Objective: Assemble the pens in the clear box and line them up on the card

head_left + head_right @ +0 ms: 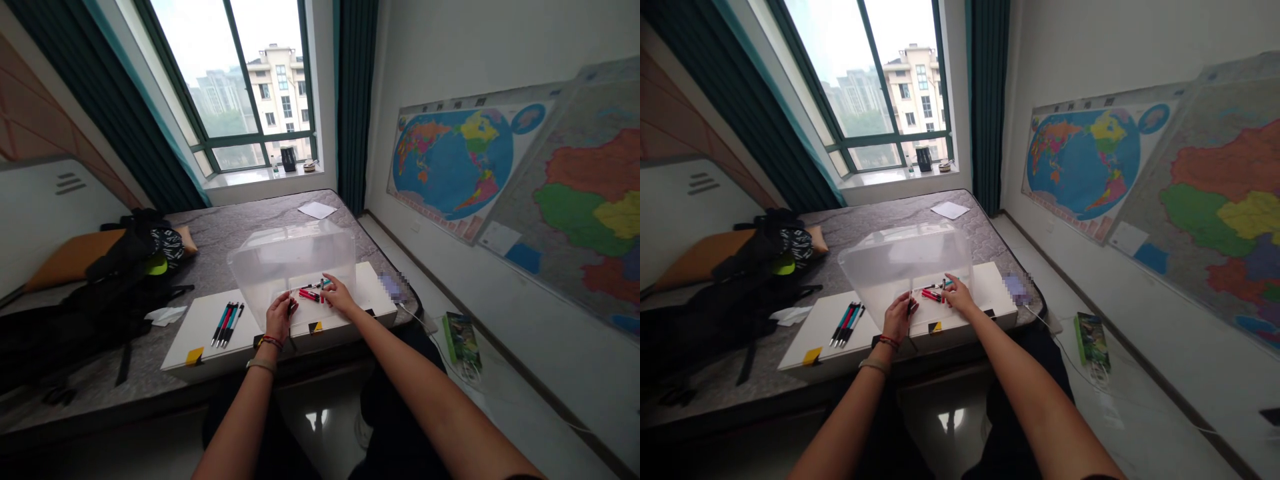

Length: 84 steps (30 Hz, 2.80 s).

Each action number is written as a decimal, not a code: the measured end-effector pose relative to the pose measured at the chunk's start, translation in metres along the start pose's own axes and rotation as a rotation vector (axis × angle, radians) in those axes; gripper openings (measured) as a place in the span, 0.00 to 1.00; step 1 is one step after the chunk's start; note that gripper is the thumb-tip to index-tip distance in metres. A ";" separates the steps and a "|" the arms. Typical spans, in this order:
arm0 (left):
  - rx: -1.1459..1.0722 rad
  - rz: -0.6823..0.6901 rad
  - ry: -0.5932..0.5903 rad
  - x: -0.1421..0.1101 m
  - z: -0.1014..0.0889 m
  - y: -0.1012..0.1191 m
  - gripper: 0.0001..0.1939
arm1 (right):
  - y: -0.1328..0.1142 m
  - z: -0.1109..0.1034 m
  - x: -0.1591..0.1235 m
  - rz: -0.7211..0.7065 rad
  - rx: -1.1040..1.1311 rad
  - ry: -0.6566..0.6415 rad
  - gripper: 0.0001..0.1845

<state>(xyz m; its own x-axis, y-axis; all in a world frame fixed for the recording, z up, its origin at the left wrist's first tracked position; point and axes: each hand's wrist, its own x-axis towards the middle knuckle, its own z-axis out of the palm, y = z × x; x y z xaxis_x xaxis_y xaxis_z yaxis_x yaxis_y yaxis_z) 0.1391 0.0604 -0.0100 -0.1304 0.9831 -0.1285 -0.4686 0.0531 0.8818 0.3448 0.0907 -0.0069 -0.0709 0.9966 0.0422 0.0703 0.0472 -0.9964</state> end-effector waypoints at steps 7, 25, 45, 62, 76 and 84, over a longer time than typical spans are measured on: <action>0.066 0.016 -0.012 -0.001 0.010 0.002 0.18 | 0.007 -0.003 0.006 0.030 0.119 -0.033 0.26; -0.098 -0.050 -0.135 -0.010 0.016 0.016 0.10 | 0.000 0.000 0.008 0.157 0.161 -0.042 0.11; -0.307 -0.005 -0.093 -0.013 0.011 0.014 0.26 | 0.004 -0.003 0.008 0.112 0.092 -0.099 0.07; -0.362 0.002 -0.096 -0.010 0.003 0.012 0.18 | -0.001 -0.007 0.005 0.122 0.113 -0.096 0.06; -0.344 -0.005 -0.049 -0.013 0.007 0.015 0.25 | -0.012 -0.005 0.000 0.141 0.072 -0.093 0.06; -0.378 0.005 -0.043 -0.011 0.005 0.012 0.26 | -0.011 -0.002 0.005 0.145 -0.110 -0.078 0.05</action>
<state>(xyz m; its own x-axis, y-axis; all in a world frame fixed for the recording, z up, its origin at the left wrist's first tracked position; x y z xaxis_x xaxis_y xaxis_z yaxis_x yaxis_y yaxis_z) 0.1395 0.0512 0.0044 -0.1004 0.9901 -0.0984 -0.7583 -0.0121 0.6518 0.3452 0.0954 0.0043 -0.1287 0.9855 -0.1110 0.1931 -0.0849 -0.9775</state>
